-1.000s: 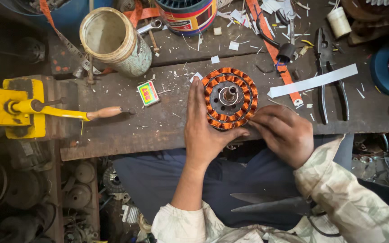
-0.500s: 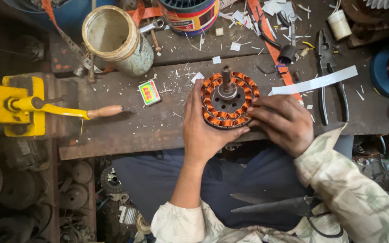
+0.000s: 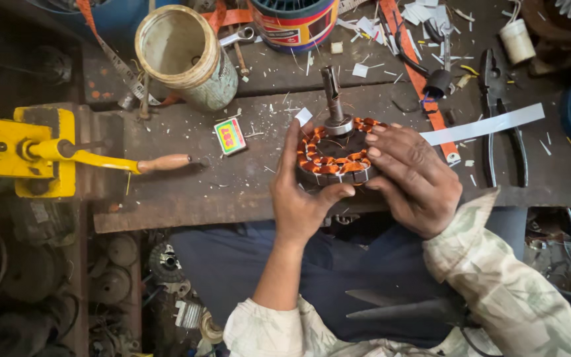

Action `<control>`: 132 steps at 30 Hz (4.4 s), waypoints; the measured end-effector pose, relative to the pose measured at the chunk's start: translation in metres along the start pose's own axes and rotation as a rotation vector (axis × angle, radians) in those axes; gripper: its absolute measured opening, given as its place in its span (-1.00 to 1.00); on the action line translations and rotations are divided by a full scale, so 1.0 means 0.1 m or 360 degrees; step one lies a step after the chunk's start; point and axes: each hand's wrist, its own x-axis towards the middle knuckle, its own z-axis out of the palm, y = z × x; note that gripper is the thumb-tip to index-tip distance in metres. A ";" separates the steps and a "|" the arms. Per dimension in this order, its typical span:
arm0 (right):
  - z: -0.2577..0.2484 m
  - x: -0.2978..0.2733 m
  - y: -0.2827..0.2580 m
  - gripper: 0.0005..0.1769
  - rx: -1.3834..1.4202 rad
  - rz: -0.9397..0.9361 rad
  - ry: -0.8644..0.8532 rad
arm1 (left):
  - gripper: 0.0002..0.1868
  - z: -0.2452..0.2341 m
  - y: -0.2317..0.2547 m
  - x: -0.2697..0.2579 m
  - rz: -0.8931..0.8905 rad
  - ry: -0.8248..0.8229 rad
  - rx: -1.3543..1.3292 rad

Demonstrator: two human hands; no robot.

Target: The person works on a circular electrical component, likely a motor stator, by hand. They use a match to heat a small wire, then insert and secure the wire into the component's slots using their fingers and a pair of scissors.

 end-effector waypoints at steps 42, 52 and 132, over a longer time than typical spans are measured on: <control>-0.22 -0.03 0.02 -0.52 -0.0174 -0.0040 -0.0230 | 0.20 -0.01 0.05 -0.03 0.0156 -0.0011 0.0312; -0.36 -0.22 -0.02 -0.43 -0.0325 -0.0189 -0.0441 | 0.28 -0.03 0.11 -0.06 0.0188 -0.0125 0.0472; -0.05 -0.29 -0.39 -0.39 -0.0216 0.0627 -0.0054 | 0.33 0.10 0.11 -0.14 0.0387 -0.0069 0.0598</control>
